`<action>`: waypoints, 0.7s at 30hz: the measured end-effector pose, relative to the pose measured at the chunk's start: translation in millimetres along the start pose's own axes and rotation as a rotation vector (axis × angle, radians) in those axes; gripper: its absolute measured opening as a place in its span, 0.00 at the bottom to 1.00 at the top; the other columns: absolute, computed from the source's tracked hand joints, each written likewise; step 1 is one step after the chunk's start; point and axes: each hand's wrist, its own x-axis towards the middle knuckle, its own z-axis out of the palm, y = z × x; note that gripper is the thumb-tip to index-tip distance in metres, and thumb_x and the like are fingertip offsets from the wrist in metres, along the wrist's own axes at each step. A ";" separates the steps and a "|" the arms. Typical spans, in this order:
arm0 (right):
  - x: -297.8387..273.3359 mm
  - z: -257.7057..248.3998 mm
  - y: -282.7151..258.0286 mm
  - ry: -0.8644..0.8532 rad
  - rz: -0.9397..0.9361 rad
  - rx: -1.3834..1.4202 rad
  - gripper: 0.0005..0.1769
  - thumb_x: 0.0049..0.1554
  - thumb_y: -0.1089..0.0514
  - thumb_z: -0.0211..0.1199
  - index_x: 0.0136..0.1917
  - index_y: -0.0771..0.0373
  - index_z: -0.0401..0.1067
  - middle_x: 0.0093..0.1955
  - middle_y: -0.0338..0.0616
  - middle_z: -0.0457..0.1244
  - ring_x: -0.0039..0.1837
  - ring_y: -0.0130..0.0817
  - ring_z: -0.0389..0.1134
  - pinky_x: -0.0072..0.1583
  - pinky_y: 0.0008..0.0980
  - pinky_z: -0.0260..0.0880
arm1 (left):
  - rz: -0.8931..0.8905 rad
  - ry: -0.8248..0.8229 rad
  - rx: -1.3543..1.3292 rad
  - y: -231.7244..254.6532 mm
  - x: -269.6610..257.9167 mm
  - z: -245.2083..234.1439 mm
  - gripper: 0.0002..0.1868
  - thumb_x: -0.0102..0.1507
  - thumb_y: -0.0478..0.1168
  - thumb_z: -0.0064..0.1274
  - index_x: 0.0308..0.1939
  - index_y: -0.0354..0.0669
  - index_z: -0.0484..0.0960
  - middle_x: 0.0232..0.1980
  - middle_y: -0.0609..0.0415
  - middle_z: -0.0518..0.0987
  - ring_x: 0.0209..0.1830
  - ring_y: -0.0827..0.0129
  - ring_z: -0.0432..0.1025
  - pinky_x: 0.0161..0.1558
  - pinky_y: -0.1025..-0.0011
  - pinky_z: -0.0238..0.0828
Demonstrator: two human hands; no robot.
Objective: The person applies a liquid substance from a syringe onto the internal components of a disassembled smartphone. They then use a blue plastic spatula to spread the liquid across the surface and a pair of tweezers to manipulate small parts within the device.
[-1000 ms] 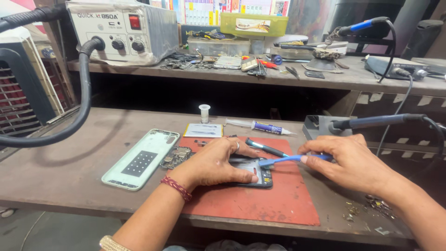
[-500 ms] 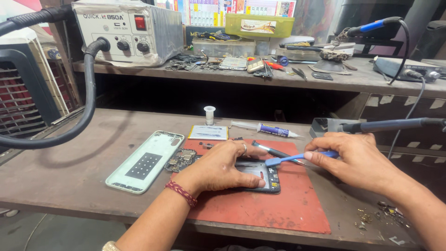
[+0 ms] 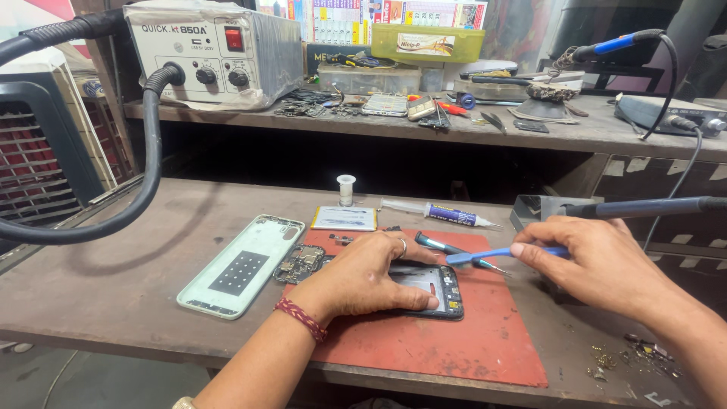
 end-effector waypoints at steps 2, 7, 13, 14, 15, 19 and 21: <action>-2.5 -2.2 -1.5 0.026 0.042 0.040 0.20 0.57 0.38 0.64 0.52 0.50 0.84 0.39 0.40 0.70 0.42 0.36 0.70 0.48 0.37 0.71 | 0.021 0.002 0.010 -1.7 0.6 0.8 0.30 0.49 0.50 0.69 0.54 0.45 0.87 0.50 0.51 0.85 0.53 0.62 0.79 0.57 0.68 0.73; -6.9 -5.2 -12.0 0.016 0.084 0.066 0.20 0.58 0.39 0.64 0.52 0.52 0.84 0.38 0.45 0.70 0.42 0.38 0.71 0.47 0.38 0.72 | 0.001 -0.001 0.013 -3.3 0.3 1.1 0.31 0.49 0.50 0.69 0.56 0.45 0.86 0.50 0.50 0.86 0.53 0.62 0.79 0.58 0.68 0.72; -8.7 -4.9 -18.5 0.063 -0.042 0.113 0.21 0.53 0.37 0.65 0.52 0.50 0.82 0.40 0.44 0.73 0.45 0.39 0.71 0.49 0.39 0.73 | -0.021 0.017 -0.047 -6.0 1.4 3.1 0.34 0.48 0.50 0.70 0.55 0.41 0.84 0.53 0.49 0.86 0.56 0.63 0.79 0.60 0.69 0.71; -8.3 -4.2 -20.2 0.072 -0.051 0.100 0.21 0.53 0.37 0.65 0.52 0.50 0.82 0.41 0.44 0.73 0.46 0.39 0.72 0.50 0.39 0.74 | -0.016 0.021 -0.054 -6.4 1.5 3.1 0.35 0.48 0.50 0.70 0.56 0.40 0.83 0.53 0.48 0.86 0.56 0.63 0.79 0.61 0.69 0.71; -8.0 -3.8 -21.7 0.080 -0.060 0.087 0.21 0.53 0.37 0.66 0.52 0.50 0.82 0.42 0.44 0.73 0.46 0.39 0.72 0.50 0.39 0.74 | -0.011 0.025 -0.061 -6.8 1.4 3.1 0.36 0.47 0.50 0.70 0.57 0.40 0.83 0.53 0.48 0.85 0.57 0.63 0.79 0.61 0.69 0.71; -7.2 -3.8 -26.9 0.081 -0.055 0.000 0.21 0.53 0.36 0.65 0.53 0.49 0.82 0.44 0.43 0.73 0.47 0.41 0.75 0.51 0.40 0.74 | -0.029 0.039 0.020 -6.6 0.7 2.7 0.33 0.47 0.51 0.71 0.54 0.42 0.85 0.52 0.48 0.85 0.55 0.62 0.79 0.59 0.68 0.72; -8.3 -4.1 -27.8 0.086 -0.054 -0.046 0.22 0.54 0.36 0.64 0.53 0.48 0.82 0.45 0.42 0.73 0.48 0.42 0.75 0.52 0.41 0.74 | -0.035 0.052 0.046 -6.4 0.3 3.6 0.31 0.47 0.51 0.71 0.52 0.43 0.86 0.50 0.48 0.85 0.53 0.62 0.79 0.57 0.68 0.73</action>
